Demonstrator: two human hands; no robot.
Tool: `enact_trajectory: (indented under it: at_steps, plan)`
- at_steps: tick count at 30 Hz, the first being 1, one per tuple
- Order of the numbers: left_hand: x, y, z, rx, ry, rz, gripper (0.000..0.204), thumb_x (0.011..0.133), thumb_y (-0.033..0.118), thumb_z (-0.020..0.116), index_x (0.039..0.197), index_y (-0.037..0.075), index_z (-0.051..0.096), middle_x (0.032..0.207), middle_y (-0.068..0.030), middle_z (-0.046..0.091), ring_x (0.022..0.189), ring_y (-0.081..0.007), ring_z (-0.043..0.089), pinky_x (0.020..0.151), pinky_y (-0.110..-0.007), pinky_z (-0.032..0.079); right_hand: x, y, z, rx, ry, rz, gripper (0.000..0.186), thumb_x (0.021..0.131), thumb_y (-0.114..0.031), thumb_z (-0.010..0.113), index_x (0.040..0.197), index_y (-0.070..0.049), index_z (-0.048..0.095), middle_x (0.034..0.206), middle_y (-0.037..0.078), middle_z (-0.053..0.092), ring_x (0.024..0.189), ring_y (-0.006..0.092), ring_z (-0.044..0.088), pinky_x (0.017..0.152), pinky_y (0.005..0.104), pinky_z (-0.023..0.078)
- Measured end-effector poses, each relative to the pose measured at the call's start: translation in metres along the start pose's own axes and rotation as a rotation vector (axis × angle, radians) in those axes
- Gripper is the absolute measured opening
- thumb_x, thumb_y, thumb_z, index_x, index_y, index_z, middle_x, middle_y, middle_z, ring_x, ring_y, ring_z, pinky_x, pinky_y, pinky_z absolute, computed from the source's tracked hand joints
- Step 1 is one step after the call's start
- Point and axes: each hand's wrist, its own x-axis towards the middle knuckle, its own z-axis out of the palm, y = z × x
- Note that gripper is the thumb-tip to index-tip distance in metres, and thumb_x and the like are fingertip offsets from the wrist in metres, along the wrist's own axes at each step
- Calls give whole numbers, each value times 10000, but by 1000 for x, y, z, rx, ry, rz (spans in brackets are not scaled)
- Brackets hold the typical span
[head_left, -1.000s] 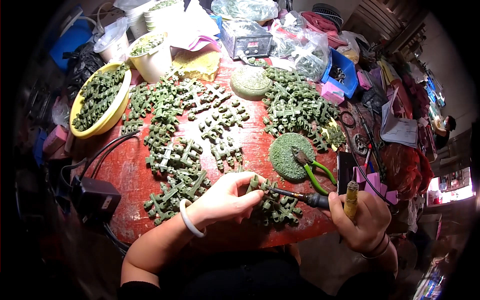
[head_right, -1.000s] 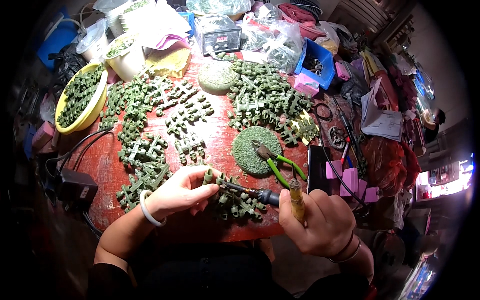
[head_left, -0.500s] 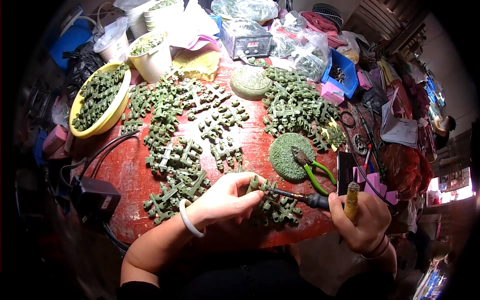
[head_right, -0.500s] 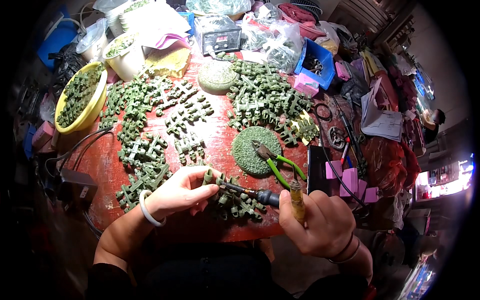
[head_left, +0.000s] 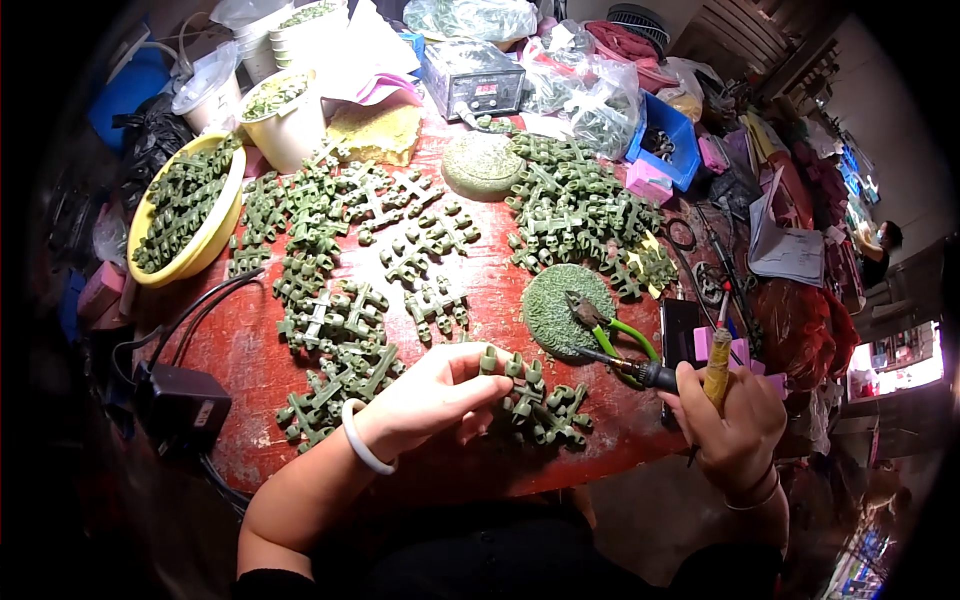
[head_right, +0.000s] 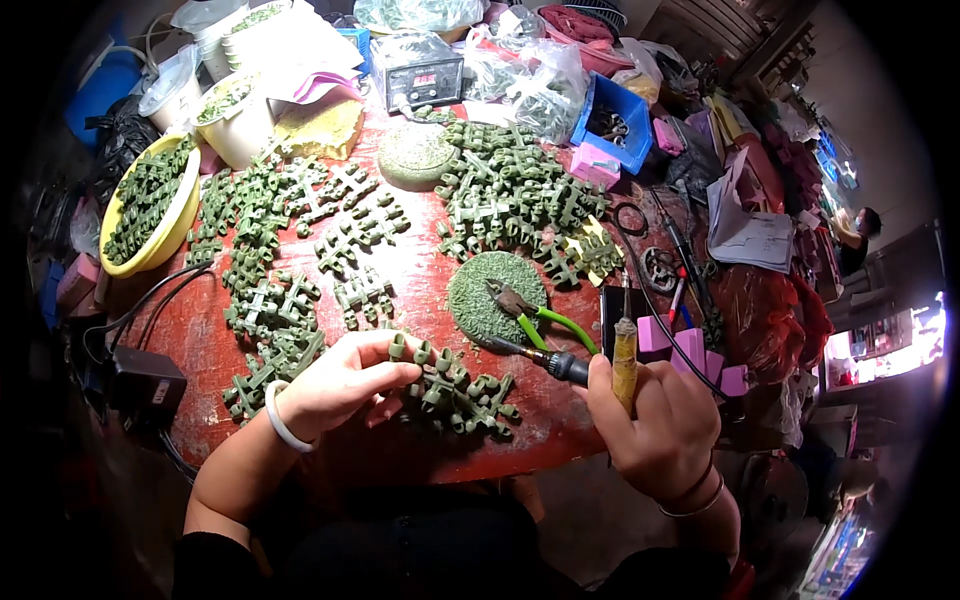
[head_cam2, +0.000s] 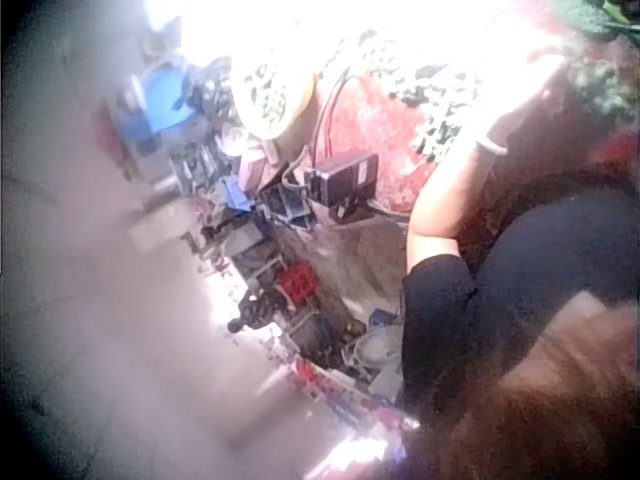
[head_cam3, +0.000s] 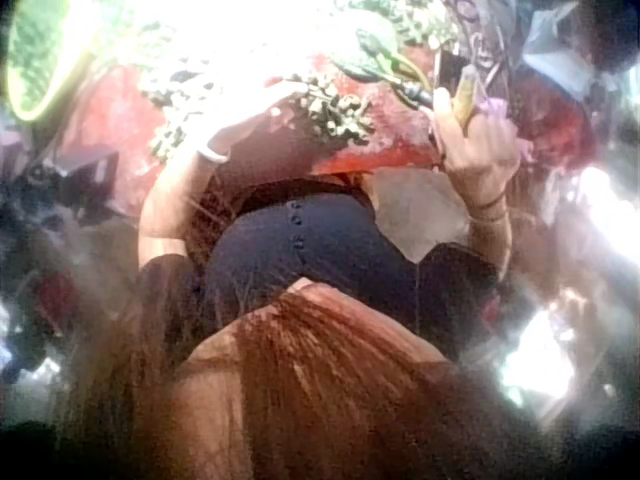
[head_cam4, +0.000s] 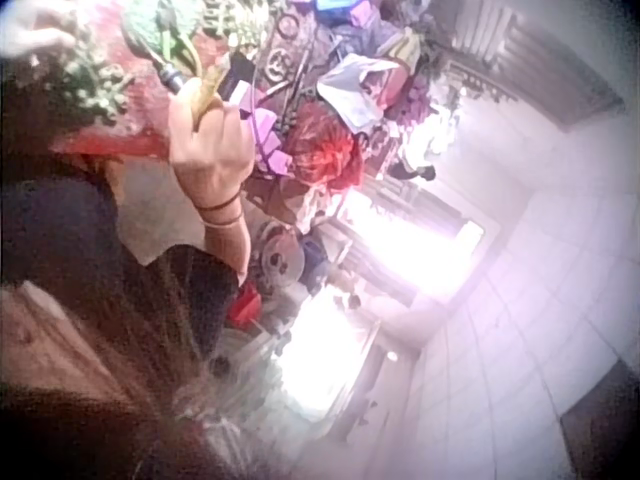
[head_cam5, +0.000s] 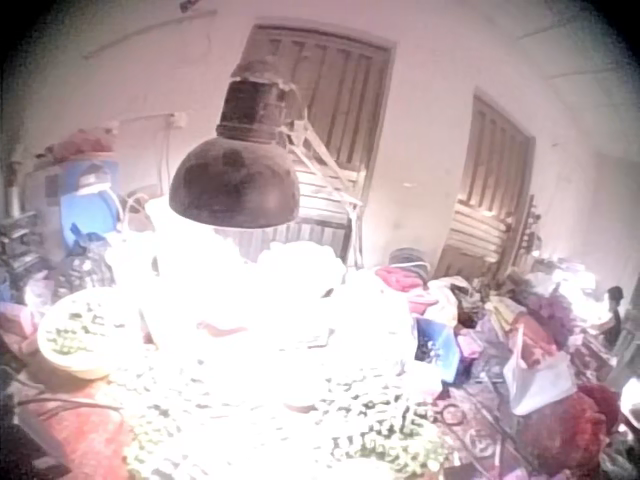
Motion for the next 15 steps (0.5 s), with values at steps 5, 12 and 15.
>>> enact_trajectory:
  at_steps: [5, 12, 15]
  plan:
    - [1, 4, 3, -27, 54, -25, 102, 989, 118, 591, 1042, 35, 612, 788, 3, 614, 546, -61, 547, 484, -214, 444, 3, -3, -4, -8, -39, 2, 135, 803, -81, 709, 936, -58, 710, 671, 13, 480, 594, 159, 506, 486, 297, 342]
    - [3, -5, -1, 46, 68, -5, 131, 972, 76, 604, 1089, 21, 622, 825, -8, 630, 541, -71, 539, 461, -214, 417, 6, -5, 10, -66, -81, -53, 62, 783, -61, 674, 782, -106, 631, 707, 15, 553, 598, 148, 486, 481, 303, 290]
    - [3, -2, 1, 50, 53, -4, 93, 993, 135, 594, 982, 43, 590, 756, 18, 590, 547, -60, 558, 487, -217, 456, 6, -7, 12, -82, -70, -74, 73, 778, -64, 673, 770, -116, 623, 704, 14, 552, 598, 148, 480, 481, 304, 289]
